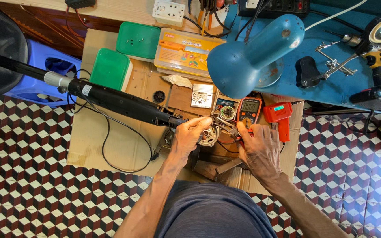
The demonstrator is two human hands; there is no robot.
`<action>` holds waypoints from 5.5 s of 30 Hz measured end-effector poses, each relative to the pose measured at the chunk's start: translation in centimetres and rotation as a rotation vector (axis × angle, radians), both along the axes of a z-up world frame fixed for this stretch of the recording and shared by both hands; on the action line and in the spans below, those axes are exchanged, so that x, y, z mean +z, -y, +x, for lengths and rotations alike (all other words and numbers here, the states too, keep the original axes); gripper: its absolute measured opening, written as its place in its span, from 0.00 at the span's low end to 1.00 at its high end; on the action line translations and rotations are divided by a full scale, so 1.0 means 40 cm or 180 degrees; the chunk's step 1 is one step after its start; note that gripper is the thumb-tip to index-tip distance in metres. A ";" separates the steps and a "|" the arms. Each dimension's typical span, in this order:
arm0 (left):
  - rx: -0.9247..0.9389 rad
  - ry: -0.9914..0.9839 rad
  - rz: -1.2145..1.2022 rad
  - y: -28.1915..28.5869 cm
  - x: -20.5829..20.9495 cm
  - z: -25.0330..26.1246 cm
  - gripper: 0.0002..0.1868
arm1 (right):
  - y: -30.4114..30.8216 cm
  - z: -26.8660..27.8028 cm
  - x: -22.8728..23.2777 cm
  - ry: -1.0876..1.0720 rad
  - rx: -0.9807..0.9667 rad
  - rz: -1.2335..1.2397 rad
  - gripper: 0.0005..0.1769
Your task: The person cleans a small cylindrical motor component with a white cloth and a screwdriver, then uses pliers to remove a small part from the motor housing. The person works at a cluttered workbench with various tools and parts.
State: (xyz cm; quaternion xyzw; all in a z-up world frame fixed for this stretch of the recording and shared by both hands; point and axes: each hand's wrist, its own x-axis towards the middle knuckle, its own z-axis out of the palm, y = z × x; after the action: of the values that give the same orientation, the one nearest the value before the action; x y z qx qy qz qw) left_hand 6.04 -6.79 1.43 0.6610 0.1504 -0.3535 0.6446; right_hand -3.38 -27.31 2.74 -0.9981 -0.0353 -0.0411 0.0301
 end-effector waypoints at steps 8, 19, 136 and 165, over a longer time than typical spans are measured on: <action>-0.0374 -0.0363 -0.0498 -0.018 -0.010 0.014 0.20 | 0.002 -0.001 0.016 -0.0060 0.0196 -0.0076 0.37; -0.0078 -0.0549 -0.0777 0.010 -0.071 0.016 0.16 | -0.024 -0.015 0.051 -0.0516 -0.0037 -0.0014 0.36; 0.0697 0.0481 -0.1609 0.151 -0.035 0.029 0.19 | 0.012 0.101 -0.090 -0.0410 -0.0840 0.4955 0.32; 0.0282 0.0455 -0.1424 0.110 -0.062 -0.022 0.29 | -0.013 0.041 -0.009 -0.0445 -0.1168 0.3821 0.28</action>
State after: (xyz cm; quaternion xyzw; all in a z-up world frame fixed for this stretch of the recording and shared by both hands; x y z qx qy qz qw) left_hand 5.14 -11.18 -1.05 0.5178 0.0511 -0.3018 0.7989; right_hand -1.73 -26.78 2.37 -0.7974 0.1678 0.0072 0.5796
